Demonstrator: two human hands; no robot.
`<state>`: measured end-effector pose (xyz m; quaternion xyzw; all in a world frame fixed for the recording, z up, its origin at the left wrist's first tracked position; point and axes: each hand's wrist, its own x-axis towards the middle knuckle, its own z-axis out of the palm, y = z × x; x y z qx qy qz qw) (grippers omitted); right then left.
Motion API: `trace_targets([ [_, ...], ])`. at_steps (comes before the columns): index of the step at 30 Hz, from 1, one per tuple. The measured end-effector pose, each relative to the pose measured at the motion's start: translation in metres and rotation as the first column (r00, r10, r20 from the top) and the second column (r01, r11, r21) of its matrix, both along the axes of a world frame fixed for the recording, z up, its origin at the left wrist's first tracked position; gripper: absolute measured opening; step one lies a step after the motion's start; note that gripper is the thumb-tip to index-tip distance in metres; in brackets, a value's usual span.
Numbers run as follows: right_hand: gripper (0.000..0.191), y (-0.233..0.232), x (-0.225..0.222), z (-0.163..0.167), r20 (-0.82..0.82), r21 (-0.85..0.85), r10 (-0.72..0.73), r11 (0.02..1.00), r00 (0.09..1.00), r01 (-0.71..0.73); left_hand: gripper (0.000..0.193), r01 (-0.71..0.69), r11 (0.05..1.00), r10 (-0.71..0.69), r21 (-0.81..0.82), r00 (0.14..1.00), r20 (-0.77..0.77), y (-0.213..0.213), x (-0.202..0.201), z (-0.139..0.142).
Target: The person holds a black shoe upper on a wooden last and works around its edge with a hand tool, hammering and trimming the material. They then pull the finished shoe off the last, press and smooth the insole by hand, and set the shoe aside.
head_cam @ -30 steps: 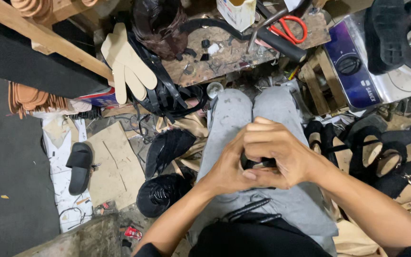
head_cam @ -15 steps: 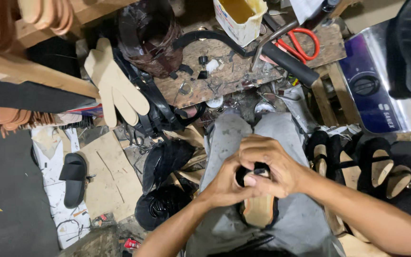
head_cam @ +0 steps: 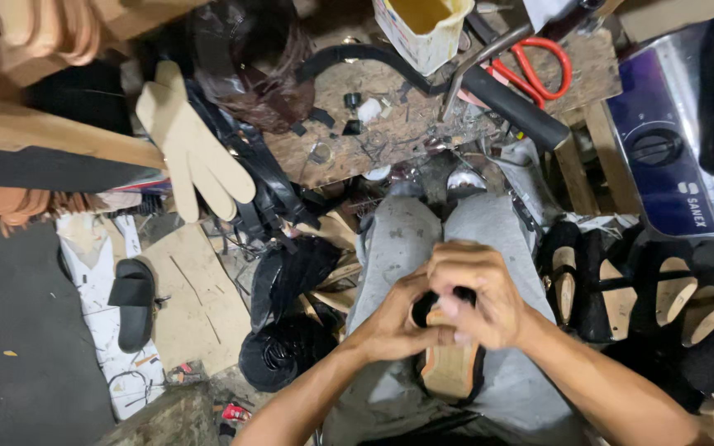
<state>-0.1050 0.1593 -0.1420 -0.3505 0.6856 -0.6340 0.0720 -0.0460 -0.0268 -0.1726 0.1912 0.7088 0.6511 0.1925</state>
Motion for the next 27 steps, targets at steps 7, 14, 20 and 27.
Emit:
trace_targets([
  [7, 0.016, 0.009, 0.034, 0.041, -0.318, 0.178, -0.214, 0.944, 0.924, 0.279, 0.065, -0.141, 0.99, 0.139, -0.001, 0.975, -0.171, 0.02, 0.024, 0.024],
  [14, 0.047, 0.026, 0.095, 0.068, -0.15, 0.34, -0.456, 0.81, 0.877, 0.479, 0.069, -0.22, 0.972, 0.232, 0.077, 0.944, -0.236, 0.029, 0.043, 0.041],
  [20, 0.042, 0.034, 0.105, 0.063, 0.03, 0.294, -0.489, 0.838, 0.872, 0.46, 0.064, -0.298, 0.95, 0.312, 0.09, 0.911, -0.269, 0.046, 0.059, 0.047],
  [27, 0.041, 0.04, 0.136, 0.076, -0.236, 0.284, -0.517, 0.773, 0.823, 0.567, 0.064, -0.292, 0.956, 0.279, 0.02, 0.887, -0.368, 0.052, 0.075, 0.067],
])
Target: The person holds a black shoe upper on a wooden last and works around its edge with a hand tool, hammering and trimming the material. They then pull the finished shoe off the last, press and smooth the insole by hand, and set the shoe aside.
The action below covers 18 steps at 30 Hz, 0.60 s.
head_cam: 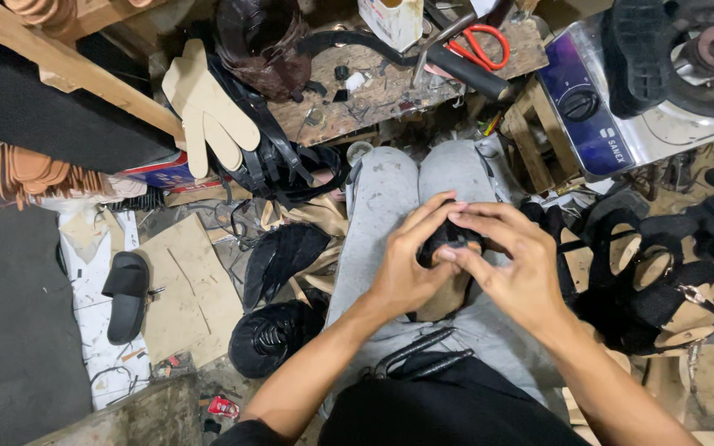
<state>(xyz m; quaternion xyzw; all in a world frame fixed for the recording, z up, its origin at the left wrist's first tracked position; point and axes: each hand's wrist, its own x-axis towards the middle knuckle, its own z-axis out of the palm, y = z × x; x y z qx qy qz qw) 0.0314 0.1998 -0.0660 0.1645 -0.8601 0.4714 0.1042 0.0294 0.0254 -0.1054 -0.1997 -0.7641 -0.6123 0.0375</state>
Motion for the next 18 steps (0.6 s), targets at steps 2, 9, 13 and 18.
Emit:
trace_targets([
  [2, 0.04, 0.0, 0.009, 0.008, -0.038, 0.013, -0.014, 1.0, 0.999, 0.015, 0.072, 0.038, 0.999, -0.037, -0.013, 0.999, 0.013, -0.001, 0.005, 0.007],
  [9, 0.032, 0.012, 0.008, 0.019, -0.135, -0.006, 0.149, 0.988, 0.98, -0.151, 0.087, 0.176, 0.984, -0.175, -0.016, 0.983, 0.059, -0.008, 0.006, 0.021],
  [13, 0.025, 0.023, 0.0, 0.012, -0.142, -0.004, 0.165, 0.986, 0.976, -0.167, 0.071, 0.137, 0.99, -0.136, -0.033, 0.99, 0.026, -0.005, 0.003, 0.018],
  [18, 0.023, 0.026, 0.001, 0.004, -0.149, 0.002, 0.178, 0.984, 0.973, -0.18, 0.067, 0.163, 0.987, -0.163, -0.004, 0.986, -0.041, -0.005, 0.003, 0.005],
])
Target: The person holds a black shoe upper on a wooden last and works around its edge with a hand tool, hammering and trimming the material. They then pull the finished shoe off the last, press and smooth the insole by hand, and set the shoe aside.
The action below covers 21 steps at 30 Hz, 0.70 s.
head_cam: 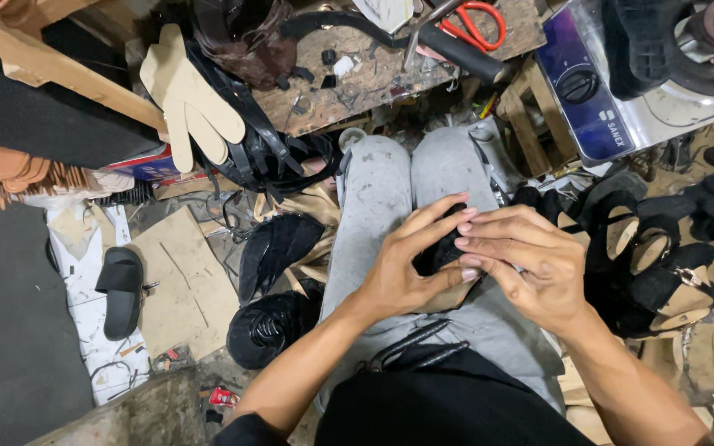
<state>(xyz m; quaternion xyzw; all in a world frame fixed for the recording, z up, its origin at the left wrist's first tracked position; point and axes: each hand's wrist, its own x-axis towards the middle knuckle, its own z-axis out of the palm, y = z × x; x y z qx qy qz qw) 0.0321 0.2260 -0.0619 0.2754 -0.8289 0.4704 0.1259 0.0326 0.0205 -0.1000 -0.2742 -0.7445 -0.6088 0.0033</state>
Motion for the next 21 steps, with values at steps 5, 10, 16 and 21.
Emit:
trace_targets([
  [5, 0.025, -0.005, 0.003, -0.001, -0.15, 0.035, -0.007, 0.999, 0.989, 0.012, 0.066, 0.006, 1.0, -0.006, 0.005, 1.0, -0.007, 0.001, -0.001, -0.005],
  [10, 0.034, -0.004, 0.018, 0.004, -0.007, 0.022, -0.032, 0.999, 0.999, 0.032, 0.073, -0.01, 0.998, 0.008, 0.054, 0.999, 0.05, 0.002, 0.004, 0.002],
  [16, 0.083, -0.01, 0.053, -0.002, 0.473, -0.311, 0.03, 0.941, 0.881, 0.134, 0.085, -0.025, 0.999, 0.021, 0.031, 0.993, 0.114, -0.006, 0.04, 0.014],
  [21, 0.081, -0.009, 0.074, -0.004, 0.435, -0.503, 0.147, 0.858, 0.889, 0.104, 0.088, -0.044, 0.998, 0.046, -0.037, 0.998, 0.041, -0.01, 0.051, 0.032],
])
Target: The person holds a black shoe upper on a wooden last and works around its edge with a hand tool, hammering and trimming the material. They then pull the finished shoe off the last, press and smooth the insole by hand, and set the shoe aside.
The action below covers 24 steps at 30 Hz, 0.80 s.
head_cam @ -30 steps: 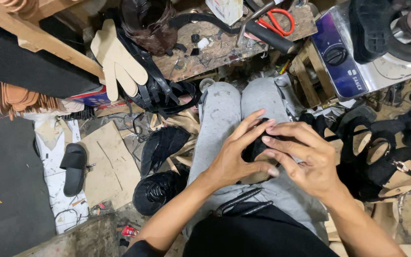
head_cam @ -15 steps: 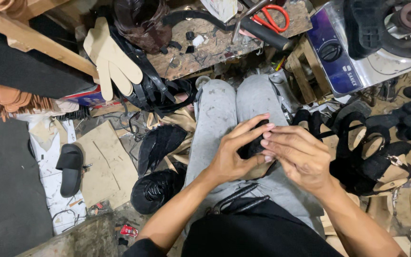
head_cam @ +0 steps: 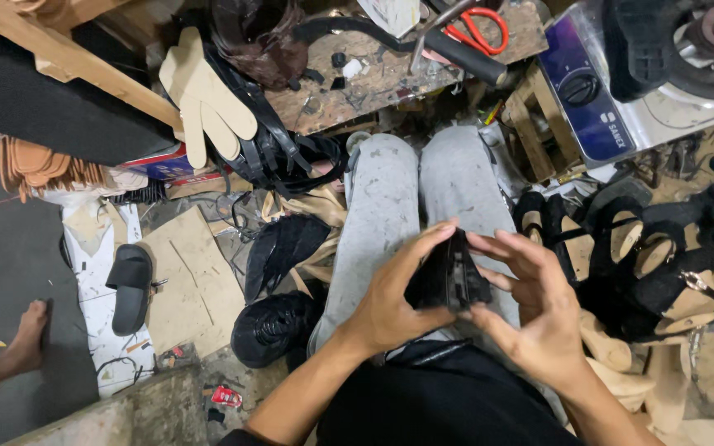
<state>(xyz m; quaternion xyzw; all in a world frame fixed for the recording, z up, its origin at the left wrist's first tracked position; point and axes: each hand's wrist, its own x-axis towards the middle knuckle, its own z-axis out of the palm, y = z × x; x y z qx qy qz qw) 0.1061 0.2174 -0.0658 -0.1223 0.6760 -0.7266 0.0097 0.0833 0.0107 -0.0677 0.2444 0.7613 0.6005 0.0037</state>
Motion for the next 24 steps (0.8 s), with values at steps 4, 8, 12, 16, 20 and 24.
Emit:
trace_targets([
  [4, 0.082, 0.005, 0.001, 0.004, -0.199, -0.064, 0.005, 0.998, 0.98, -0.018, 0.101, 0.046, 0.995, -0.032, 0.092, 0.988, -0.149, -0.005, 0.001, 0.021],
  [8, 0.084, 0.004, -0.014, 0.0, -0.277, -0.141, 0.012, 0.989, 0.961, -0.053, 0.104, 0.005, 0.998, 0.015, 0.064, 0.953, -0.303, -0.006, -0.013, 0.027],
  [12, 0.085, 0.005, -0.024, -0.007, -0.273, -0.14, 0.036, 0.987, 0.961, -0.077, 0.109, 0.015, 0.995, 0.016, 0.098, 0.951, -0.307, -0.003, -0.022, 0.021],
  [16, 0.085, 0.009, -0.022, -0.01, -0.246, -0.132, 0.049, 0.988, 0.968, -0.083, 0.11, 0.012, 0.995, 0.018, 0.097, 0.954, -0.3, -0.001, -0.023, 0.015],
  [20, 0.085, 0.012, -0.022, -0.013, -0.247, -0.118, 0.047, 0.99, 0.968, -0.078, 0.109, 0.054, 0.997, -0.036, 0.056, 0.958, -0.283, -0.006, -0.025, 0.014],
  [24, 0.084, 0.012, -0.023, -0.015, -0.255, -0.112, 0.039, 0.991, 0.966, -0.069, 0.107, 0.075, 0.997, -0.076, -0.015, 0.957, -0.28, -0.008, -0.027, 0.016],
])
